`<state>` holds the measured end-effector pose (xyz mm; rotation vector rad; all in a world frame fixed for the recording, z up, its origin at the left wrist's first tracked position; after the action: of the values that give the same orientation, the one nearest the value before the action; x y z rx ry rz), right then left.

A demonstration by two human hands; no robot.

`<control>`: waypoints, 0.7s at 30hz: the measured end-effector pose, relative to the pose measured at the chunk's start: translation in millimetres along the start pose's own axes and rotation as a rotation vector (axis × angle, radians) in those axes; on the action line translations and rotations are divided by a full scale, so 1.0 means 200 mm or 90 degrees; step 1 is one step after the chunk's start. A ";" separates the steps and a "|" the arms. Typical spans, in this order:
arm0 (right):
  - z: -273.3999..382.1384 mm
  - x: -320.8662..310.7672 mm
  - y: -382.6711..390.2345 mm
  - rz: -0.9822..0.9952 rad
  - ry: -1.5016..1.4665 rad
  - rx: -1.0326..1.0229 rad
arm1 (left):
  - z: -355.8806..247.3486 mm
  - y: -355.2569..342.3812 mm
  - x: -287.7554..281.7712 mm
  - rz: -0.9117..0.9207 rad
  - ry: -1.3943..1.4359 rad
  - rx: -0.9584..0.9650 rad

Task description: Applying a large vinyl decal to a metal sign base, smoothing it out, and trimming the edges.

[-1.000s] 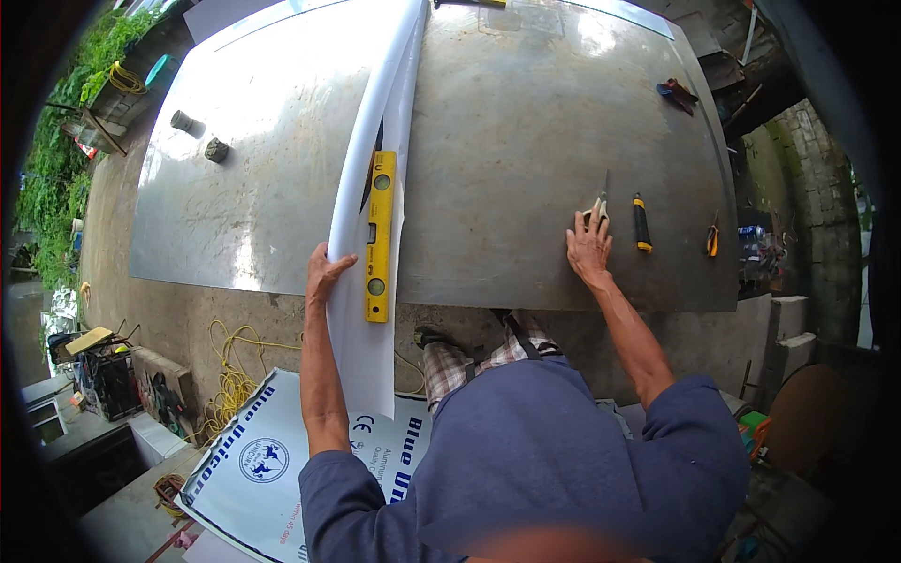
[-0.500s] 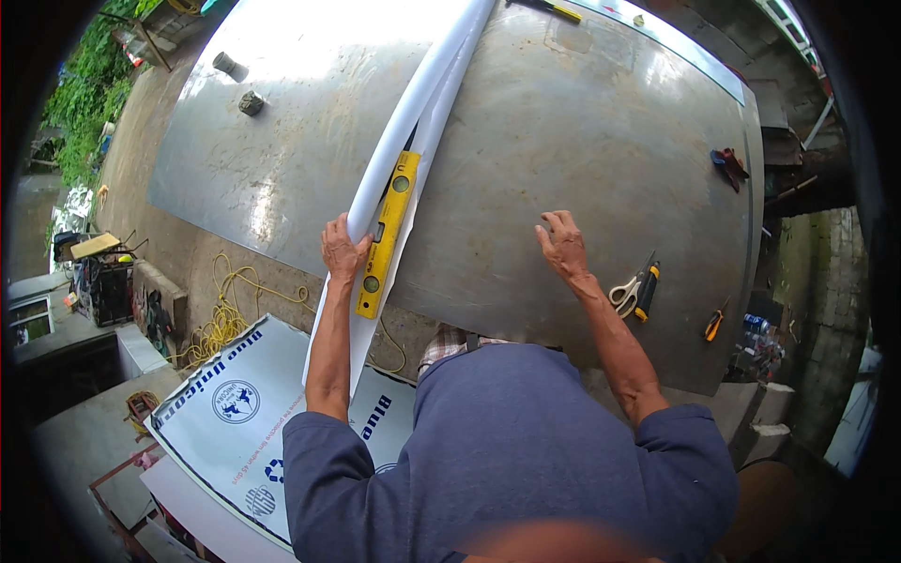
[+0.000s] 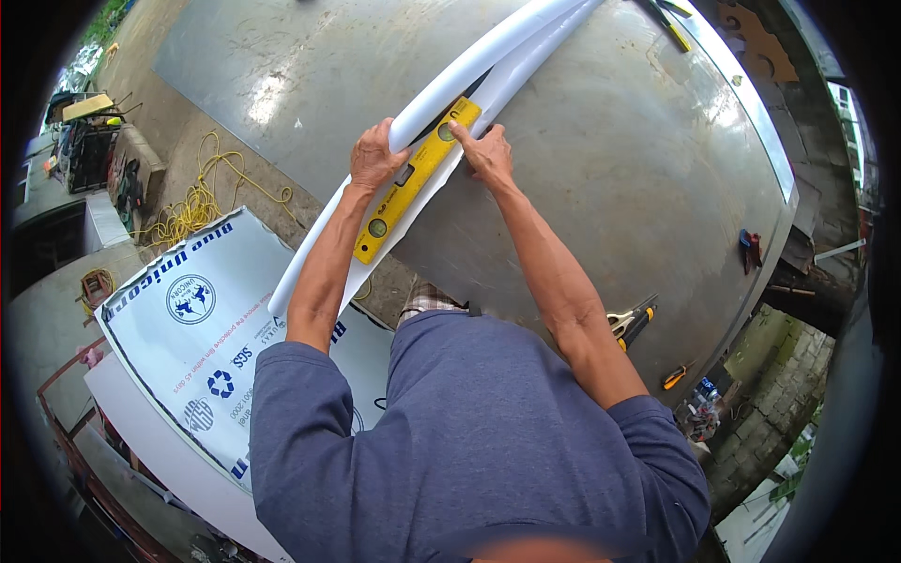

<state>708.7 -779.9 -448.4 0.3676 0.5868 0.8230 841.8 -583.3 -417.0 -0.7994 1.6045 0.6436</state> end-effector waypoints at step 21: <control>0.21 0.15 0.20 0.227 0.665 -0.738 | -0.05 -0.37 0.13 0.311 0.463 -0.014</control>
<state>727.8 -735.7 -405.4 -1.1231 0.8851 1.5453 891.9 -640.3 -439.3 -0.6952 2.5056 0.7585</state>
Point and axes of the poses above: each hand's wrist, its own y-axis away from the middle knuckle, its own x-axis out of the palm, z = x × y, the point moved 7 cm from there along -y, towards the middle knuckle, and after that the axes turned 13 degrees about -y, right-handed, at the moved point
